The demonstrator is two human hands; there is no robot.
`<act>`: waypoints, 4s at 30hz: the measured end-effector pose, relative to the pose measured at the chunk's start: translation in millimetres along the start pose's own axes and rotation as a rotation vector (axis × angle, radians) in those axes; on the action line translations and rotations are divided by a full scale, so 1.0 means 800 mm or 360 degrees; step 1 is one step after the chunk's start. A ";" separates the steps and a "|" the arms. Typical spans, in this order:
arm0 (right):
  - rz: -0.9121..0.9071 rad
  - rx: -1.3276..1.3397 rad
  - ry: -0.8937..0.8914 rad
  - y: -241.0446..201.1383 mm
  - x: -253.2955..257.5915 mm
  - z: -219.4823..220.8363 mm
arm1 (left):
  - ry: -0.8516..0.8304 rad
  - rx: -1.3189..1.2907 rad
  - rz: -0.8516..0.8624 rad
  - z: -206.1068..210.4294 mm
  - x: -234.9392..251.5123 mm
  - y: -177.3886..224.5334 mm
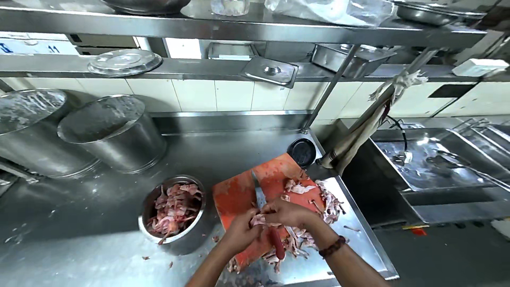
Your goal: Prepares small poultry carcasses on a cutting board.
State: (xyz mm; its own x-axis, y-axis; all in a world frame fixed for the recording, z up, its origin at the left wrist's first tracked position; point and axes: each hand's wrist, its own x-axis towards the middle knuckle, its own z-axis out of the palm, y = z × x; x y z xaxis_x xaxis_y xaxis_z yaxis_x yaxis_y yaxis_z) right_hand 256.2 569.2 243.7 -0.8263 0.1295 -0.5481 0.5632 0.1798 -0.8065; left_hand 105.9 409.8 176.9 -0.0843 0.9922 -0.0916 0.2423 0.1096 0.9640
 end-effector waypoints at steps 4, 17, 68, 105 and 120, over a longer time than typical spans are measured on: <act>0.0113 0.0367 0.0334 0.061 0.034 0.030 | 0.0060 0.0193 -0.0343 -0.002 -0.023 -0.037; 0.0623 -0.0784 0.1008 0.090 0.055 0.091 | 0.0487 0.1333 -0.0492 0.026 -0.042 -0.086; 0.0813 -0.0765 0.0563 0.046 0.021 0.200 | 0.0288 0.0939 -0.0140 0.003 -0.036 -0.109; -0.0067 -0.0572 0.0932 0.073 0.050 0.152 | 0.0682 0.0837 -0.0075 0.049 -0.048 -0.090; 0.0192 -0.0691 0.0491 0.081 0.073 0.151 | 0.0507 0.0823 0.0002 0.033 -0.061 -0.110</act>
State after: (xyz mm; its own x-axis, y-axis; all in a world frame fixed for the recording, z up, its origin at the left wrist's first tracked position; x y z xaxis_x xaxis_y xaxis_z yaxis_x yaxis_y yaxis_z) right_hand 243.5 470.4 132.9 -0.7525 0.4425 -0.4878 0.6584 0.5235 -0.5408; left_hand 113.9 353.4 89.8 -0.3496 0.9346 0.0659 0.6743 0.2021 0.7103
